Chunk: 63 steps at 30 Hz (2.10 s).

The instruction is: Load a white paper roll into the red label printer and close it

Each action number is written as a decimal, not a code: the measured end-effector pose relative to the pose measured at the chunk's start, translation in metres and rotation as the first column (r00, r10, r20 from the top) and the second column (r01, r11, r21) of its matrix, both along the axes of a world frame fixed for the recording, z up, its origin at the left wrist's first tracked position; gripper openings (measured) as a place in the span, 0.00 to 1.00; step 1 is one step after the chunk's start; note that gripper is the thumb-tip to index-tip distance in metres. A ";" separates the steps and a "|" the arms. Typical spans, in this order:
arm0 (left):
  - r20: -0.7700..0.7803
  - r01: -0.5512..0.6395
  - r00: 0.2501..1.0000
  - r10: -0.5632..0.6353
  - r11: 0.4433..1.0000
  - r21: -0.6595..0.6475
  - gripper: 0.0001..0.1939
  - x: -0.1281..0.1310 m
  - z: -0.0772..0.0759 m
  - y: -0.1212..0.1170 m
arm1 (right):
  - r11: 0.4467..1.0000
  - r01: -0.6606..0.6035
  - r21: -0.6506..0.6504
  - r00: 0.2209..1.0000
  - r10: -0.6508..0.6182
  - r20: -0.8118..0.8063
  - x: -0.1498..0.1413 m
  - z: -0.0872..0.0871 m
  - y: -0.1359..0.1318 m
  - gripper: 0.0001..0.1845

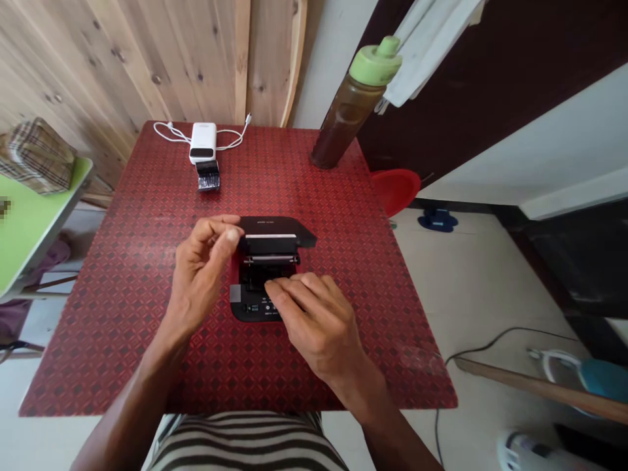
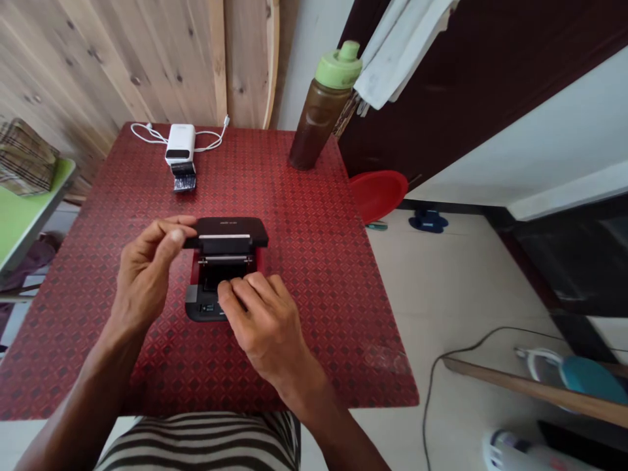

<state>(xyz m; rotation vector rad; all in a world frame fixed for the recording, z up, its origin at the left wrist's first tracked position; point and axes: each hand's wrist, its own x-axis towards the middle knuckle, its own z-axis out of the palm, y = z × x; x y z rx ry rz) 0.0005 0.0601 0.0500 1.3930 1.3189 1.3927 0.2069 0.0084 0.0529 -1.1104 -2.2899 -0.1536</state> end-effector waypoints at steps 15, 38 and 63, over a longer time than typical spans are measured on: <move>0.412 0.128 0.909 0.063 0.899 -0.418 0.36 0.013 -0.029 -0.040 | 0.984 0.050 -0.173 0.963 -0.093 -0.251 0.001 -0.005 -0.008 0.15; 0.407 0.138 0.913 0.025 0.920 -0.366 0.31 0.002 -0.051 -0.074 | 0.939 0.278 -0.203 0.901 -0.328 -0.285 0.018 -0.041 -0.042 0.40; 0.397 0.027 0.902 0.169 0.896 -0.443 0.23 0.016 -0.035 -0.063 | 0.943 0.303 -0.141 0.878 -0.333 -0.344 0.012 -0.055 -0.047 0.41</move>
